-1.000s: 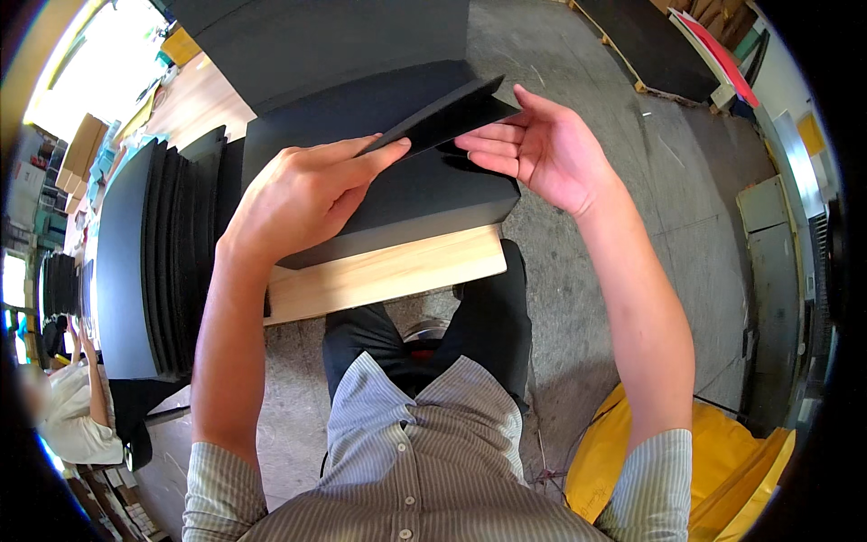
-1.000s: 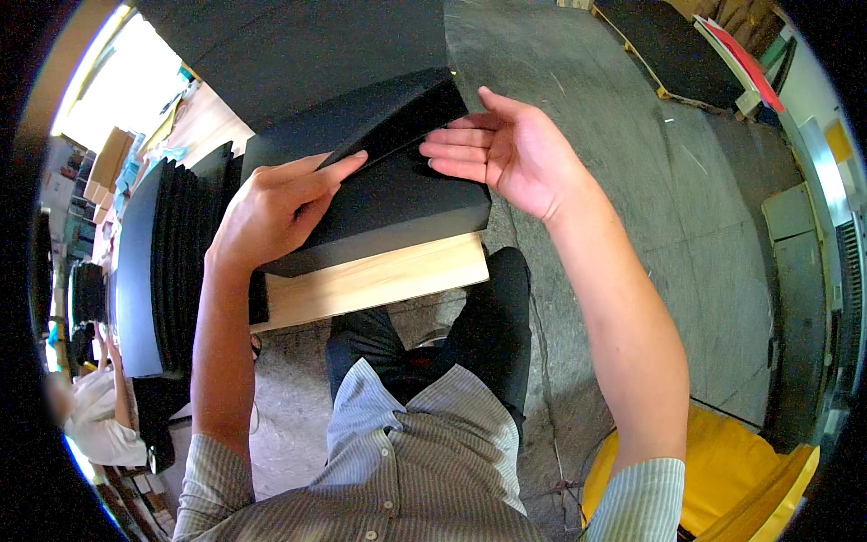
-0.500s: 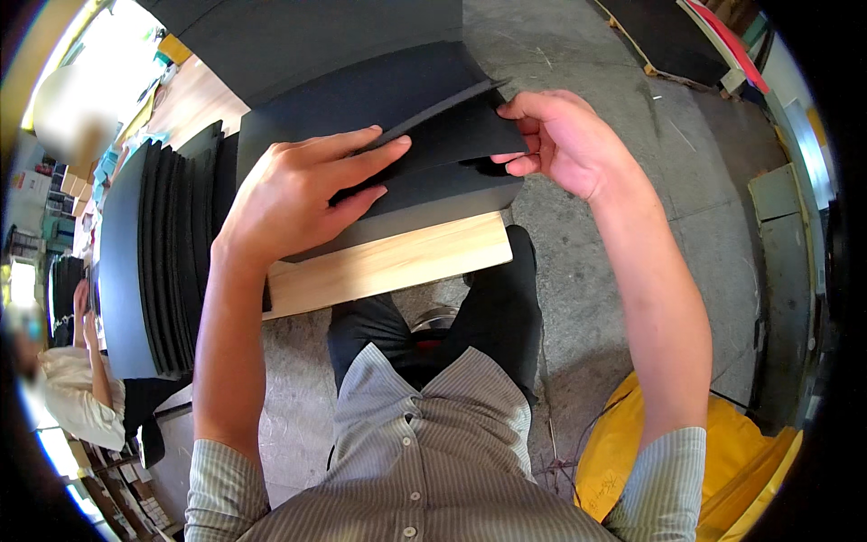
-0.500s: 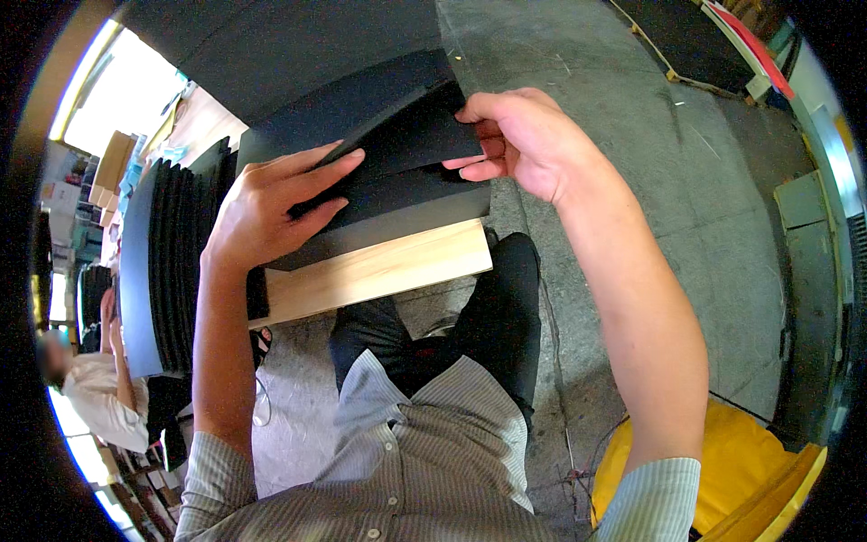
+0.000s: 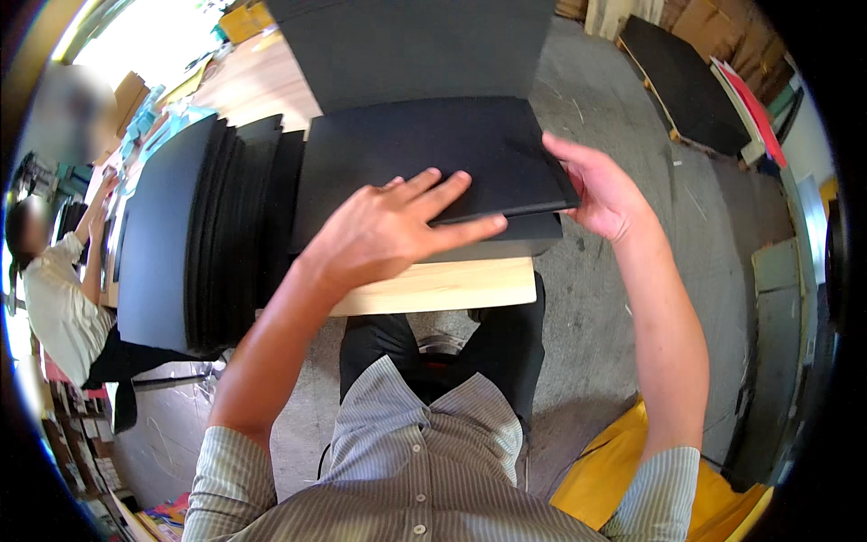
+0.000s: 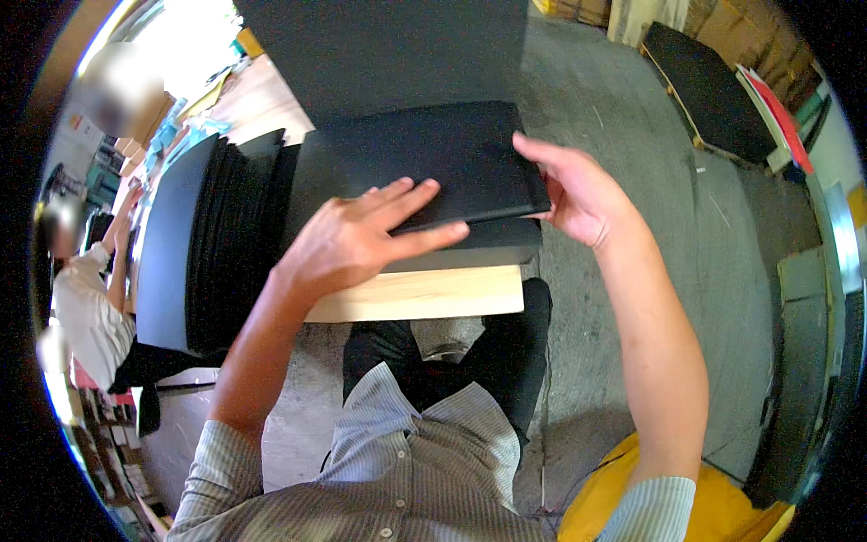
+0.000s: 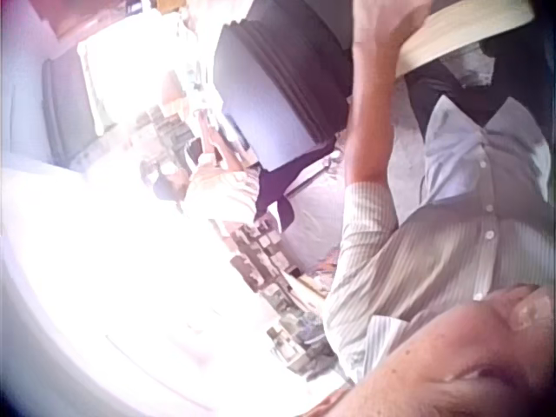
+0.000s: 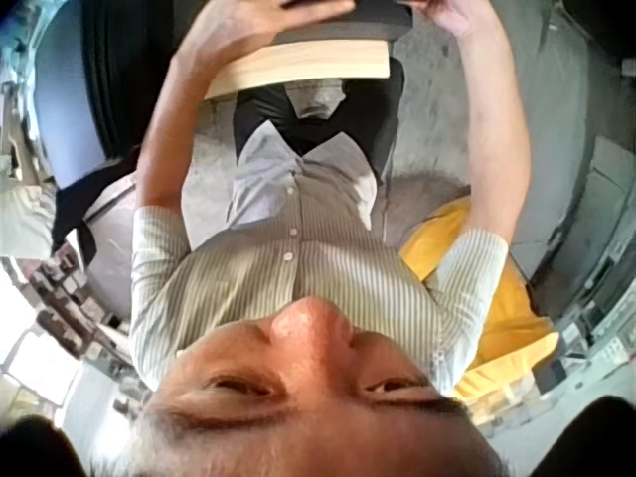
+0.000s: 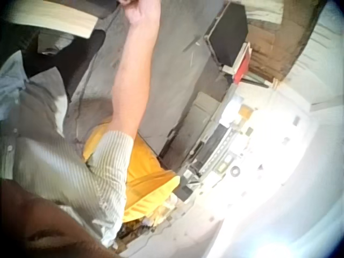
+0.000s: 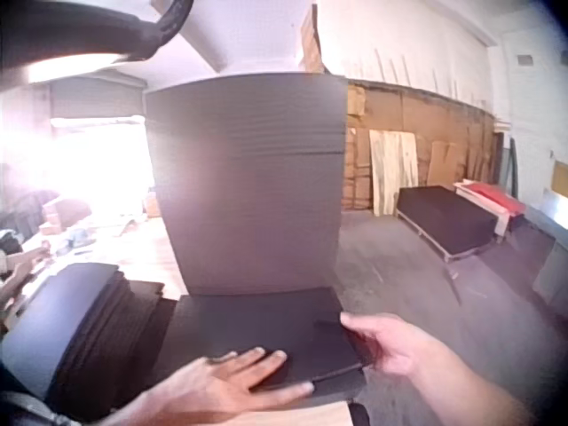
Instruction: The person repeatedly picks up small stacks of black rectangular sheets from a table and places them onto a larger pile on a wooden block. The person handles the sheets by hand, aligning them before stacking. A coworker is visible in the background performing similar tasks.
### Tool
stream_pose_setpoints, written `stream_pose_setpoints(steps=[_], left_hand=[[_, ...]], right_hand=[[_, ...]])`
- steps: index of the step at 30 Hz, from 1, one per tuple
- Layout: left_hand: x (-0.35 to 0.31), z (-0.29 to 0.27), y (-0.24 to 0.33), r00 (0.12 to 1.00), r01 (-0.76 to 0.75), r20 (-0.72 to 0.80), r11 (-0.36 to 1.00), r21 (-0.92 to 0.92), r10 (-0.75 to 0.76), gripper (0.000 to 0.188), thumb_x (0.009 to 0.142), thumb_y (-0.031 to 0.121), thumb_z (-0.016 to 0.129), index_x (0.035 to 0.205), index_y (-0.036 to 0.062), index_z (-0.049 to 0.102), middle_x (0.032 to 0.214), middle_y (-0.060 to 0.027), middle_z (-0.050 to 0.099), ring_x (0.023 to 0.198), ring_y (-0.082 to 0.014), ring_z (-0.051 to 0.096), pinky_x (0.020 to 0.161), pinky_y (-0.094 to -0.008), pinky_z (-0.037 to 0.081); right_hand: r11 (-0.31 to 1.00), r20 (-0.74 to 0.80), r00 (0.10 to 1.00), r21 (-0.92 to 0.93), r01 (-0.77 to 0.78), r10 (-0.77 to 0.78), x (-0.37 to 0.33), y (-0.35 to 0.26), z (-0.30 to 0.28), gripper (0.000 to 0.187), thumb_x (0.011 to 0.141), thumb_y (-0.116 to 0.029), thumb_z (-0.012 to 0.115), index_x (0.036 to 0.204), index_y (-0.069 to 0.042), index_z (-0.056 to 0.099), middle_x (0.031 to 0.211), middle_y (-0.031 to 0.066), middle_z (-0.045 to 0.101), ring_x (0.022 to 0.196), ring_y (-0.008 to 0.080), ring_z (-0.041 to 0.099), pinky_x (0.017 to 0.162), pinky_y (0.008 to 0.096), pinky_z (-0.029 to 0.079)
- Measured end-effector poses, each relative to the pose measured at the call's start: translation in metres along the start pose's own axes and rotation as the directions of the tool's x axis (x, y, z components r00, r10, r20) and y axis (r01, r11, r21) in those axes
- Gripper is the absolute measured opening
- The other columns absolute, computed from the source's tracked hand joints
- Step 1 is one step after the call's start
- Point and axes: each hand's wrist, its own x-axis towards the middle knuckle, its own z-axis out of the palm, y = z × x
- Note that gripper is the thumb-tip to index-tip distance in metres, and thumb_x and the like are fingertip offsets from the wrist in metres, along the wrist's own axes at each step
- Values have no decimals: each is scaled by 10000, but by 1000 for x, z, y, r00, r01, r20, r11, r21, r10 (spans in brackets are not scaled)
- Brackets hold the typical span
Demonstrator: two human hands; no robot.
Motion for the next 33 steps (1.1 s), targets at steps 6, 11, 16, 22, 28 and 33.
stream_pose_setpoints(steps=[6, 11, 16, 22, 28, 33], left_hand=[[-15, 4, 4, 999, 50, -14, 998, -45, -51, 606, 964, 298, 461, 1542, 369, 291, 1460, -129, 501, 1312, -314, 534, 1061, -471, 480], [-52, -3, 10, 976, 181, -92, 973, -142, -195, 542, 922, 349, 576, 1445, 245, 477, 1395, -119, 553, 1314, -301, 523, 1070, -516, 445], [-69, 12, 31, 973, 174, -144, 984, -44, -178, 473, 886, 215, 552, 1355, 156, 567, 1364, -100, 583, 1285, -301, 545, 1045, -512, 457], [-80, -18, 35, 936, 285, -85, 879, -381, -341, 681, 814, 546, 689, 1376, 180, 568, 1434, -87, 539, 1383, -306, 451, 1151, -505, 328], [-76, -43, 3, 488, 309, -84, 262, -914, -869, 863, 887, 156, 743, 1543, -16, 208, 1485, -237, 425, 1369, -314, 447, 1096, -400, 398], [-60, -35, -20, 552, -215, -36, -100, -971, -833, 321, 994, 13, 548, 1305, -19, 475, 1234, -70, 615, 1133, -136, 560, 1018, -317, 439]], right_hand=[[958, -4, 987, -242, 156, -162, -14, 6, 9, 503, 869, -30, 656, 1339, 57, 497, 1249, 157, 626, 1116, 242, 623, 958, 364, 502], [928, 31, 949, -200, 314, -314, -48, 26, 5, 539, 831, -6, 657, 1346, 45, 505, 1241, 154, 637, 1097, 245, 635, 961, 367, 501], [997, -8, 997, -31, 74, -74, -62, 33, -13, 551, 799, 2, 665, 1330, 31, 521, 1207, 149, 657, 1065, 248, 652, 948, 366, 509], [934, -116, 945, -231, 273, -305, -76, 40, 2, 665, 752, 55, 692, 1382, 23, 480, 1275, 151, 625, 1167, 274, 601, 1057, 376, 422], [769, -75, 789, -297, 566, -610, -109, 26, -21, 810, 716, 48, 756, 1446, 13, 408, 1384, 128, 550, 1257, 281, 537, 1104, 396, 372], [619, 184, 698, -346, 705, -692, -84, 4, -30, 697, 832, -54, 754, 1437, -7, 413, 1411, 100, 522, 1291, 240, 496, 1122, 366, 339]])
